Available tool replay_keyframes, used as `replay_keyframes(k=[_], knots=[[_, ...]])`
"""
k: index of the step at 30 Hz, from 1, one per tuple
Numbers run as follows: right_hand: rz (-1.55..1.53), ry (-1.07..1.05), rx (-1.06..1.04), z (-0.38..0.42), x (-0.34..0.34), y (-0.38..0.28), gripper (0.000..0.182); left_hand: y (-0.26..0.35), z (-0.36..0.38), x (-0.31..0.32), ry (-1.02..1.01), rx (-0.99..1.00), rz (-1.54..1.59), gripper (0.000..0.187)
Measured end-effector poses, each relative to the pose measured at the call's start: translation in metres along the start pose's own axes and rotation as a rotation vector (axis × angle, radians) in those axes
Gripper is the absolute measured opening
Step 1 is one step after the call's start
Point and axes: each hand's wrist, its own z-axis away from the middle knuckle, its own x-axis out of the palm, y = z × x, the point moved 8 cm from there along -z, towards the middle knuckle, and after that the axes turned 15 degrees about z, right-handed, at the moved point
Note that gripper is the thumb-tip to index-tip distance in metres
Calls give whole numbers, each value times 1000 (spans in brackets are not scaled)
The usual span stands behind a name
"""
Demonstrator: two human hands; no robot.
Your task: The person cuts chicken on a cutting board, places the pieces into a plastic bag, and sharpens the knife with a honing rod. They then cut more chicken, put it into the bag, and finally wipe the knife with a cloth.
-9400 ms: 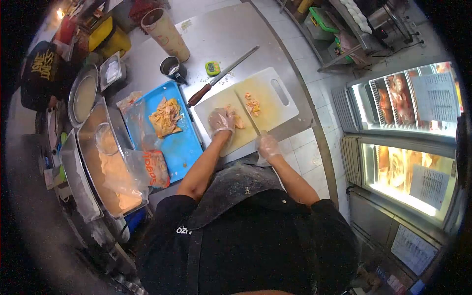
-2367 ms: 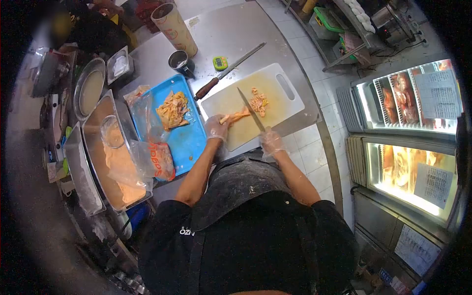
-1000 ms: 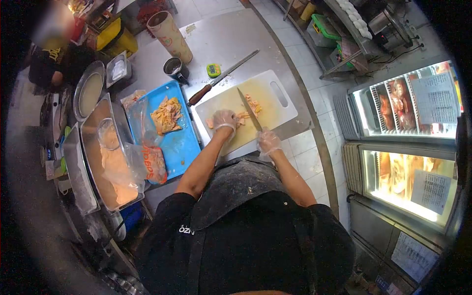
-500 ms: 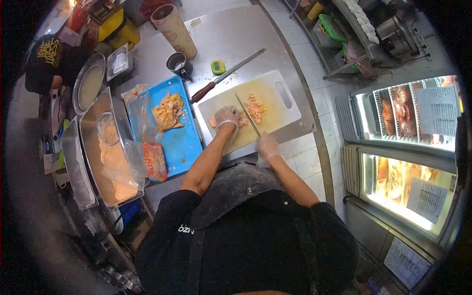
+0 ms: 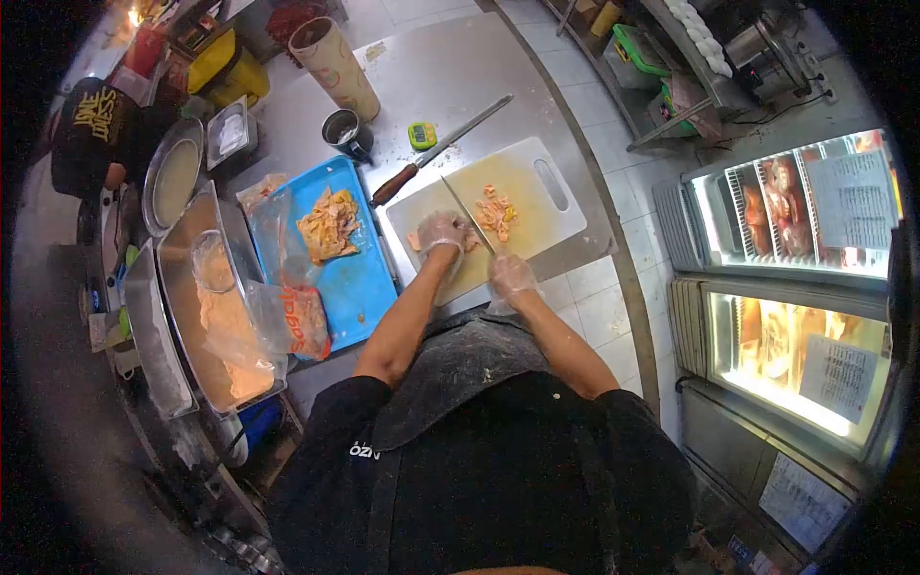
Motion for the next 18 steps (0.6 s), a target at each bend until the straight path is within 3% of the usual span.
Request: replay_keyframes(k=[3,5,9,12,15,17,18], knots=[[-59,88,5,25,5,17,15,3,-2,0,-1,47,-162,22],[-59,-200,114,53,3,34,17,8,3,-4,144,172,-251,21],[-7,-99,91,63,14,53,15,-1,3,-9,162,112,-134,25],[26,0,29,29,-3,40,16,-12,-6,-7,-19,49,56,28],[-237,-43,125,13,16,35,21,4,20,-14,-187,236,-1,31],[132,18,-255,14,20,2,23,5,36,-14,-91,340,-82,30],[132,12,-251,16,16,-5,23,11,44,-15,13,442,-154,30]])
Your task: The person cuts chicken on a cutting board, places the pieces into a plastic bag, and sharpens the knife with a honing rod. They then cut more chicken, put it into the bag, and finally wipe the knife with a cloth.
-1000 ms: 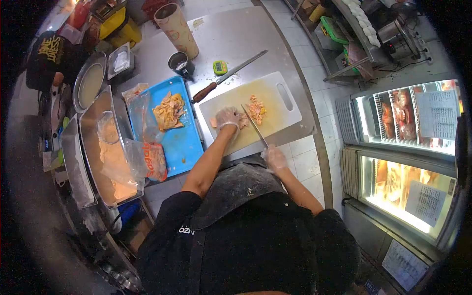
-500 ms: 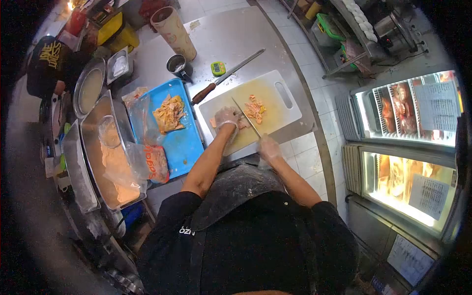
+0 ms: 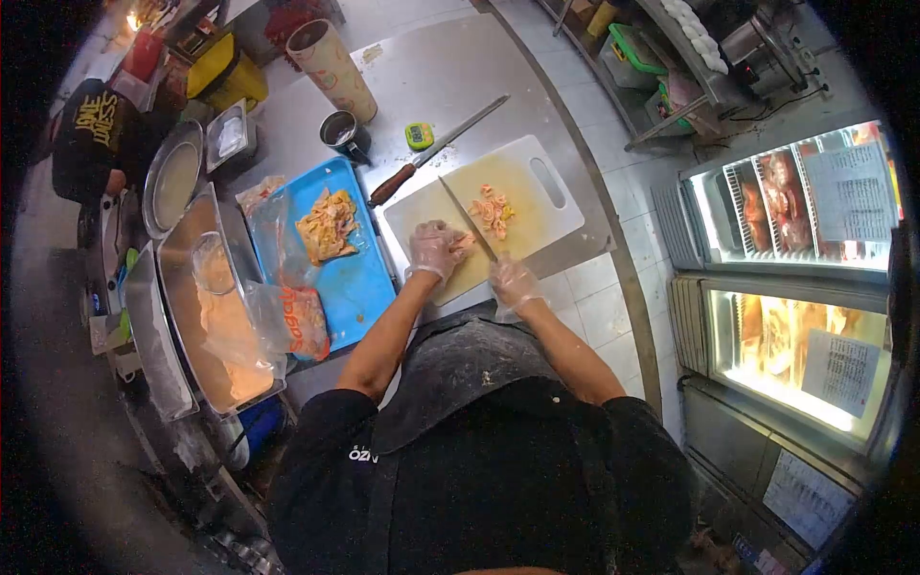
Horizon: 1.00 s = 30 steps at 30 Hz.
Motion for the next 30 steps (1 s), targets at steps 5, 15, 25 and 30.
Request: replay_keyframes(k=[5,15,25,30], knots=[[-282,-148,461,6,16,16,23,1,2,17,-7,-94,-16,17],[-124,-276,228,97,18,26,21,-14,-9,24,135,-231,-82,22],[-155,-5,208,-4,-16,11,20,6,4,-21,228,-124,205,24],[-65,62,168,-17,-9,0,35,-10,10,-30,374,-85,184,20]])
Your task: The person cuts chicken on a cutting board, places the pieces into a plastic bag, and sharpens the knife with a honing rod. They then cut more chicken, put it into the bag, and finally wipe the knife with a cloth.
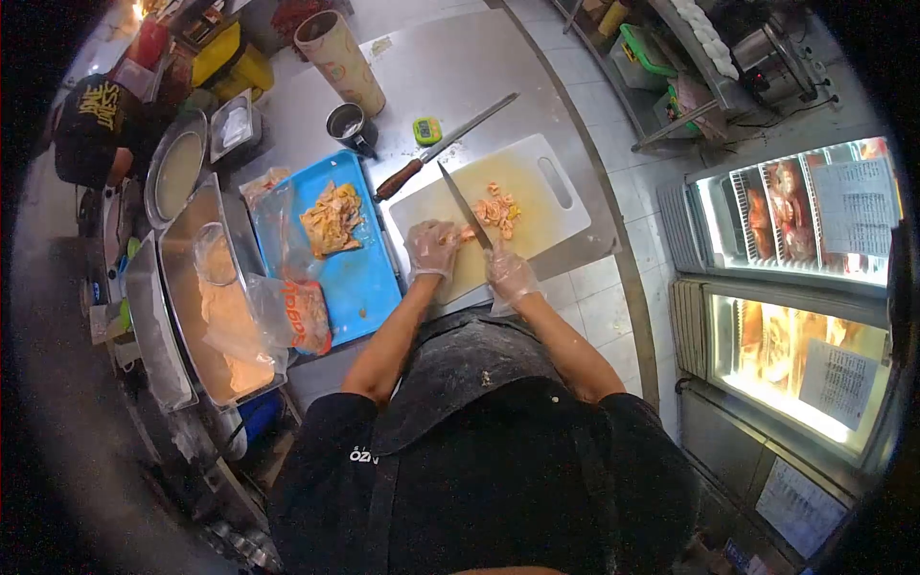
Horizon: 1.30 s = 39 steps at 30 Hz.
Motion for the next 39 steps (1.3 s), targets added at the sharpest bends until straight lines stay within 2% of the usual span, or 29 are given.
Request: replay_keyframes(k=[2,3,7,10,12,13,15,16,18,19,21,23,24,25,26,27,29,30,32,37,39], knots=[[-12,-69,42,-3,5,-5,34,14,-1,7,-93,23,105,16],[-21,-131,95,-3,8,-6,34,14,5,12,-10,138,72,10],[-108,-165,191,5,16,-4,30,-3,8,38,-99,101,90,7],[-185,-247,258,33,36,18,29,-5,5,38,-48,125,-11,8],[-62,-422,123,71,51,19,28,-19,11,48,-149,4,26,16],[-58,-425,124,78,48,19,28,-19,12,48,-150,0,30,16],[-96,-495,281,86,16,21,27,-14,9,45,-203,-51,-24,19],[-98,-492,288,80,32,22,27,-17,10,48,-207,-45,-22,19],[-139,-177,196,39,52,17,23,-13,14,46,-98,86,-57,11],[-137,-223,216,17,35,5,26,-9,15,44,-100,92,-60,11],[-144,-250,226,-19,18,-3,29,-11,10,38,-130,-34,-22,12],[-166,-197,114,-37,15,-7,31,-19,6,26,-101,-64,90,13],[-166,-184,116,-35,8,-6,31,-25,3,21,-77,-106,208,13],[-199,-133,159,-26,1,-3,31,-24,6,4,80,-48,191,14],[-235,-89,197,-20,-12,-5,30,-28,5,1,87,-53,187,14],[-237,-97,190,-17,-21,-11,30,-26,7,0,47,12,111,15],[-139,-354,200,-7,-14,-22,26,-19,10,2,-47,89,1,15],[-140,-361,204,-3,-4,-25,26,-17,9,1,-53,85,3,15],[-107,-232,254,2,17,-21,29,-27,5,20,-270,-54,30,14],[-151,-261,156,55,50,2,29,-39,7,28,-179,46,6,16],[-193,-277,92,72,35,-6,32,-35,6,25,-176,66,-28,19]])
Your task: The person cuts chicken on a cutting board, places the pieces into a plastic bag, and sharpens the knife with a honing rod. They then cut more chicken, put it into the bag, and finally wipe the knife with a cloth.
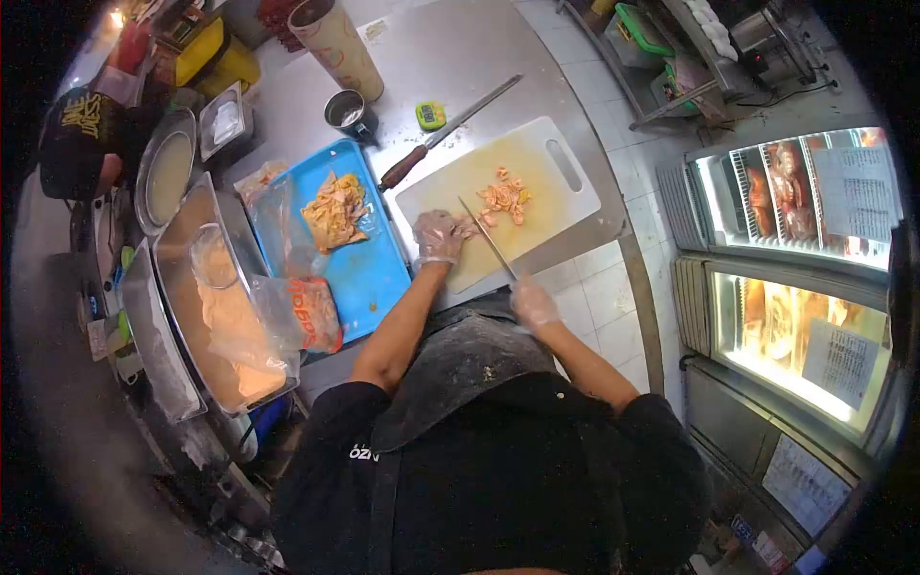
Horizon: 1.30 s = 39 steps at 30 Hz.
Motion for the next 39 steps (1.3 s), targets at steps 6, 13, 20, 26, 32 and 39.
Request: replay_keyframes(k=[6,13,20,26,32,39], knots=[[48,103,99,-71,-5,-13,27,4,0,5,-81,55,-113,18],[1,132,151,-74,-68,-48,25,5,11,-30,299,182,167,21],[-1,-58,210,-18,1,-14,24,3,13,-17,26,56,14,18],[-10,-63,264,21,-9,-6,20,-10,16,-5,-30,-36,62,17],[-43,116,151,-64,-38,-43,21,-15,13,6,-116,6,-92,22],[125,-6,117,-5,-20,13,24,10,11,-17,-24,-128,-32,15]])
